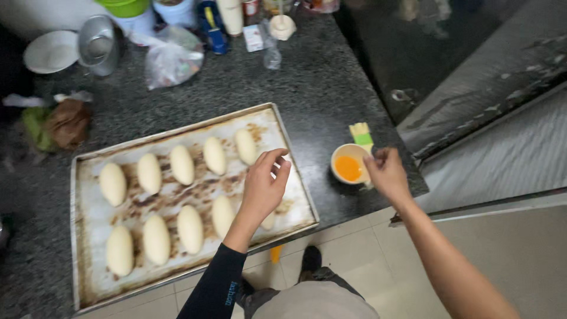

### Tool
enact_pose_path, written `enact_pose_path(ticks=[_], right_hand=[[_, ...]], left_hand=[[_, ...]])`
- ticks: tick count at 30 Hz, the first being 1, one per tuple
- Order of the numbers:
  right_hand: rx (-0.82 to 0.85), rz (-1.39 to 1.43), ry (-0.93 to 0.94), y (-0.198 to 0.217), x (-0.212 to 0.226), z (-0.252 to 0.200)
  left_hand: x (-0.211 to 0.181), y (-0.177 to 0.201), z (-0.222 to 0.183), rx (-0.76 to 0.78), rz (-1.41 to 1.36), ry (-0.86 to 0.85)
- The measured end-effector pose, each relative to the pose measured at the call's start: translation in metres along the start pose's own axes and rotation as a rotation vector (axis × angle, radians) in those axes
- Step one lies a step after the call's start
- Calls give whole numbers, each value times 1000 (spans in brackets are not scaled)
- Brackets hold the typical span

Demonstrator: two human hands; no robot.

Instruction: The person takes a tray of dough rolls from a rack, places it on a counter, uses a thin tool to score the top of each roll, and then brushes an egg wash over each roll using a pastry brush.

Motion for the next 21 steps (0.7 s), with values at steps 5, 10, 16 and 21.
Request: enact_pose_path(ticks=[5,10,16,21], right_hand=[[352,152,-406,-47,-78,-38],[451,476,-561,-69,-78,-59],[336,683,-494,-51,-101,-48],[243,626,-492,27,-121,-36]], left_hand=[[-1,-74,20,94,60,64],[3,-115,34,159,148,61],[9,-156,54,217,300,-38],[14,-253,62,403,607,-507]])
Point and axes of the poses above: each hand's wrist, its own z-axis towards the middle knuckle, its own y-axis out of the back of the hand, x = y × z, the point moved 9 cm from there along z, towards the middle knuckle, and after that the axes turned 3 degrees about y, right-handed, at the moved point
